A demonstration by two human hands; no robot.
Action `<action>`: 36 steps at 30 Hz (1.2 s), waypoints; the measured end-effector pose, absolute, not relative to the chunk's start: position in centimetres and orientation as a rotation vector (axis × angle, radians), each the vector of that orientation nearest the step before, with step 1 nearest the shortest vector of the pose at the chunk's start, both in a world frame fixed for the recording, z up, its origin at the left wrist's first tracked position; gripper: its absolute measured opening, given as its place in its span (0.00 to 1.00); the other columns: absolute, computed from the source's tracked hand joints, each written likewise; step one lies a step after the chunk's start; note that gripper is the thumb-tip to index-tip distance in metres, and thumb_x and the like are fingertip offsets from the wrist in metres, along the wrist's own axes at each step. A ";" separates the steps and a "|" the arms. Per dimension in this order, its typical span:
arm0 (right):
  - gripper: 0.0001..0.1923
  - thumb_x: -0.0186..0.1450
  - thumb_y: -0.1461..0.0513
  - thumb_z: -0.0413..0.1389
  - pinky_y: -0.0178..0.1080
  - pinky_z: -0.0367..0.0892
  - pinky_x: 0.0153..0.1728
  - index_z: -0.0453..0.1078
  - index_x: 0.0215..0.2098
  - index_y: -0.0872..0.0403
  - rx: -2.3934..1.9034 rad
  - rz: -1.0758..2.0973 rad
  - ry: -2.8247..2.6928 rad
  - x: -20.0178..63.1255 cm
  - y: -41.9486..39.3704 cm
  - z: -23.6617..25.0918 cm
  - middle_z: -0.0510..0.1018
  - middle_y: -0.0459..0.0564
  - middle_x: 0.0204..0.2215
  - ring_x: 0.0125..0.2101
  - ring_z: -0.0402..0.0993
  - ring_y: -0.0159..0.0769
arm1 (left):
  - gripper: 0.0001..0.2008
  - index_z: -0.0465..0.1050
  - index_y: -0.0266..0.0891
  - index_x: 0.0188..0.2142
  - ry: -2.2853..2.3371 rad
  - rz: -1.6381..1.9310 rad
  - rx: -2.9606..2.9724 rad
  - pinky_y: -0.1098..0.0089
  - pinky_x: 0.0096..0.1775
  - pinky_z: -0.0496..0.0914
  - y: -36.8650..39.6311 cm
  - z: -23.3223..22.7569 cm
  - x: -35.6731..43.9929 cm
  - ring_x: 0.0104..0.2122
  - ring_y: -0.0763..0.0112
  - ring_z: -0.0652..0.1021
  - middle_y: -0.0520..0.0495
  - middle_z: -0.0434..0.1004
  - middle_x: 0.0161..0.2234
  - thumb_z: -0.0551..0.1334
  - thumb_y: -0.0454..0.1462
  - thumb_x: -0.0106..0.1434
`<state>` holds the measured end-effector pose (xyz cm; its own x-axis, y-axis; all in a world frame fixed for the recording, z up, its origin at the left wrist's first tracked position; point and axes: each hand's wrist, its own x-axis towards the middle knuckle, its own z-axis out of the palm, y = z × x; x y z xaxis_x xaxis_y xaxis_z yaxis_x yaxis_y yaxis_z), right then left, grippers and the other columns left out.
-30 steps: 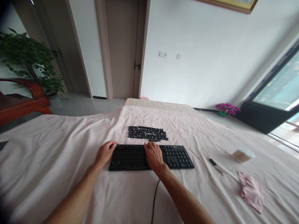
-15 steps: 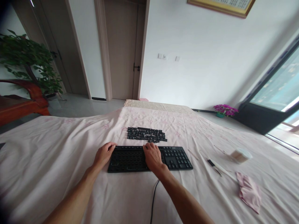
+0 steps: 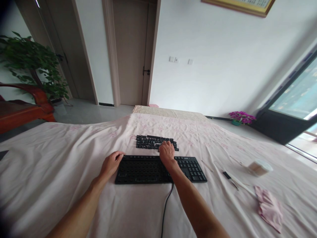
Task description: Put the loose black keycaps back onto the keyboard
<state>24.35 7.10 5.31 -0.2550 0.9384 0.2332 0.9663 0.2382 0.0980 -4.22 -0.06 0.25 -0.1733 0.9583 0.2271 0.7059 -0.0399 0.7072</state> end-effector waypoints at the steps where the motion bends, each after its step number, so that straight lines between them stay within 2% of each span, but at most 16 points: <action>1: 0.15 0.67 0.60 0.51 0.40 0.56 0.40 0.78 0.30 0.52 -1.840 -0.338 -2.375 24.3 7.3 5.3 0.75 0.54 0.38 0.43 0.62 0.42 | 0.13 0.76 0.46 0.39 1.912 1.043 1.757 0.73 0.43 0.66 0.0 0.3 -4.2 0.43 0.69 0.78 0.52 0.81 0.42 0.53 0.41 0.65; 5: 0.11 0.65 0.61 0.53 0.40 0.55 0.42 0.78 0.33 0.52 -1.839 -0.311 -2.382 24.2 7.6 5.1 0.75 0.55 0.39 0.44 0.62 0.42 | 0.13 0.76 0.46 0.39 1.922 1.034 1.756 0.73 0.43 0.66 0.0 0.2 -4.3 0.43 0.69 0.78 0.51 0.81 0.43 0.53 0.41 0.65; 14: 0.13 0.66 0.58 0.53 0.39 0.53 0.41 0.79 0.32 0.47 -1.788 -0.211 -2.450 23.8 7.5 4.8 0.78 0.49 0.36 0.41 0.65 0.39 | 0.12 0.75 0.46 0.39 1.924 1.025 1.750 0.73 0.43 0.66 0.1 0.1 -4.3 0.43 0.69 0.78 0.51 0.81 0.43 0.53 0.40 0.65; 21: 0.12 0.65 0.62 0.53 0.38 0.55 0.39 0.79 0.34 0.50 -1.768 -0.269 -2.561 23.0 7.1 5.5 0.80 0.52 0.37 0.41 0.68 0.39 | 0.12 0.76 0.46 0.40 1.919 1.030 1.748 0.73 0.43 0.66 0.1 0.2 -4.3 0.43 0.69 0.78 0.52 0.81 0.43 0.53 0.41 0.65; 28: 0.09 0.63 0.62 0.55 0.38 0.57 0.39 0.79 0.32 0.51 -1.738 -0.290 -2.613 22.9 7.1 6.0 0.80 0.52 0.38 0.42 0.69 0.40 | 0.12 0.76 0.46 0.39 1.924 1.028 1.739 0.72 0.43 0.66 0.1 0.1 -4.3 0.43 0.68 0.78 0.52 0.81 0.43 0.53 0.41 0.64; 36: 0.12 0.66 0.66 0.51 0.38 0.58 0.40 0.78 0.35 0.55 -1.719 -0.285 -2.653 22.8 7.5 5.6 0.79 0.56 0.38 0.43 0.70 0.41 | 0.13 0.76 0.46 0.39 1.904 1.052 1.762 0.72 0.44 0.66 0.1 0.2 -4.3 0.43 0.68 0.78 0.51 0.81 0.42 0.53 0.41 0.64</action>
